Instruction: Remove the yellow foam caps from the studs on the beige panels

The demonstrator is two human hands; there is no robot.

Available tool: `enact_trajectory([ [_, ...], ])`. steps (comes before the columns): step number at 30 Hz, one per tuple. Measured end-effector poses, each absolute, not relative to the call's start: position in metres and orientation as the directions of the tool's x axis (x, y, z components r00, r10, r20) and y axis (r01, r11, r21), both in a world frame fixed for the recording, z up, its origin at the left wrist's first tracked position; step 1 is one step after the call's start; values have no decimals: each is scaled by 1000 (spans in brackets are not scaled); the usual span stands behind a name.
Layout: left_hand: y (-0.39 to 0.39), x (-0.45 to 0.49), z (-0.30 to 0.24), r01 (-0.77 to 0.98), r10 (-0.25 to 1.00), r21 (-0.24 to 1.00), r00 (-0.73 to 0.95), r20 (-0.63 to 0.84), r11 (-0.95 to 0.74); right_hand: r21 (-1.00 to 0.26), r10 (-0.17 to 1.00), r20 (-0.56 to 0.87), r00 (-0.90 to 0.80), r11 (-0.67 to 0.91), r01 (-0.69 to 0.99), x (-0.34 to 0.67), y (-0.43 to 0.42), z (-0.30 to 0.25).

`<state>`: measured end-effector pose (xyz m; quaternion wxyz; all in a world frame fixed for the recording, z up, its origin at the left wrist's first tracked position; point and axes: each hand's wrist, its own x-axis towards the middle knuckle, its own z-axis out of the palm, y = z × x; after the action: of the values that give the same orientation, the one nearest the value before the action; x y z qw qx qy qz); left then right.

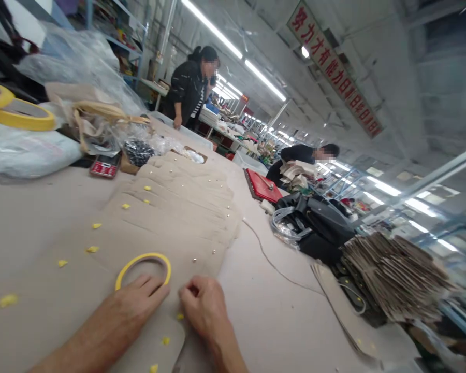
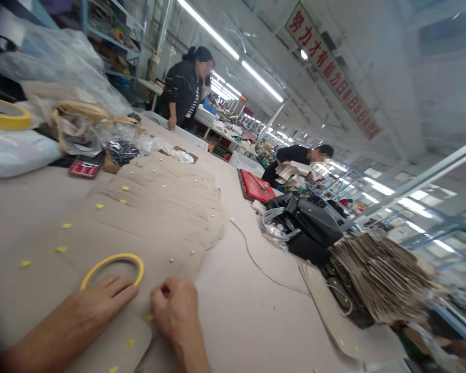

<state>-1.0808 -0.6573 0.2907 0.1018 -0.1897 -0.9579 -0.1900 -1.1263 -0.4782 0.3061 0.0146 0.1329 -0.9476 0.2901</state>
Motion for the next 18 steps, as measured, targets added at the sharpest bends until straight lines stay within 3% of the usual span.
enact_trajectory([
  [3, -661, -1078, 304, 437, 314, 325, -875, 368, 839, -599, -364, 57, -930, 733, -323, -1121, -463, 316],
  [9, -666, -1071, 315, 602, 292, 429, -750, 594, 674, -840, -276, 183, -944, 455, -296, -1108, -453, 328],
  [14, -660, -1064, 320, 629, 321, 392, -723, 612, 671, -699, -452, 479, -752, 321, -638, -1094, -468, 337],
  [18, -654, -1061, 319, 645, 332, 358, -700, 633, 676, -583, -526, 528, -667, 347, -735, -1093, -475, 335],
])
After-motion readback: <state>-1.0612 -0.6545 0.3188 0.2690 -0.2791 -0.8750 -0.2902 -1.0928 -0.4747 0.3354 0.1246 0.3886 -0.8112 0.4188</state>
